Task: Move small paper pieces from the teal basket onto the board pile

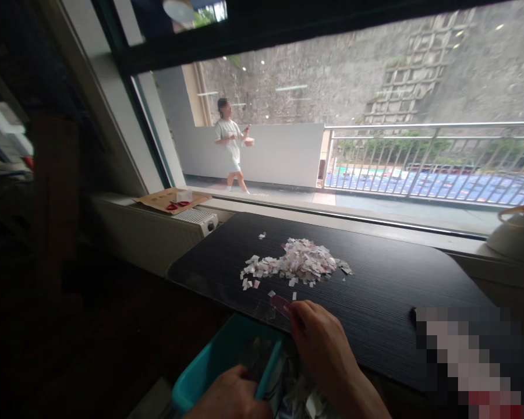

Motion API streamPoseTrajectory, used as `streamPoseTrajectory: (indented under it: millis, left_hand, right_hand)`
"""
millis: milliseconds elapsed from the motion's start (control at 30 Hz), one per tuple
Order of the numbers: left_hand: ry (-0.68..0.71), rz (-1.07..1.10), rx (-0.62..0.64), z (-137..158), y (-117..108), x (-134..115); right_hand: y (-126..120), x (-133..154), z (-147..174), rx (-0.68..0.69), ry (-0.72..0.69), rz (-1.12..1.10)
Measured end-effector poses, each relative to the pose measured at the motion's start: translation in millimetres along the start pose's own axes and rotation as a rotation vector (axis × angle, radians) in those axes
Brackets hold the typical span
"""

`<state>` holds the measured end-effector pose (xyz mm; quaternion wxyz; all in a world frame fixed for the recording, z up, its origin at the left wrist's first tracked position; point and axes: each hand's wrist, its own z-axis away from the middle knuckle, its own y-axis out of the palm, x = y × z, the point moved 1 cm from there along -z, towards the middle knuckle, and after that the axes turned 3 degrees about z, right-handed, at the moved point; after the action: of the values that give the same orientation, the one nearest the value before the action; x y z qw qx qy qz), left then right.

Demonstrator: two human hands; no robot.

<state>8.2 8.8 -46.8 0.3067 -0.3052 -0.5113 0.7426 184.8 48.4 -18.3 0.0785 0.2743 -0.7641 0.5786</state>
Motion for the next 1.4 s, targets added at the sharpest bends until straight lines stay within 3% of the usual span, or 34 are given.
streamPoseTrajectory:
  millis: [133, 367, 533, 700, 900, 1000, 1233, 1400]
  left_hand:
    - [0.023, 0.013, -0.036, -1, -2, -2]
    - [0.049, 0.019, -0.106, 3, -5, -6]
    - [0.022, 0.033, -0.048, 5, -12, -6]
    - [0.021, 0.028, -0.034, 2, -11, -3]
    - [0.02, 0.006, -0.047, 4, -3, 5]
    - [-0.004, 0.024, -0.071, 6, 2, 11]
    - [-0.007, 0.123, -0.124, 10, 3, 12]
    - [0.004, 0.143, -0.126, 10, 7, 14]
  right_hand:
    - [1, -3, 2, -0.011, 0.018, -0.002]
    - [9, 9, 9, 0.105, -0.082, -0.11]
    - [6, 0, 11, 0.007, -0.027, -0.078]
    - [4, 2, 11, 0.074, -0.103, -0.109]
    - [-10, -32, -23, -0.125, -0.013, 0.09]
    - [-10, -43, -28, -0.117, -0.025, 0.122]
    - [-15, -38, -3, 0.005, -0.048, 0.087]
    - [-26, -43, -18, -0.073, 0.036, 0.17]
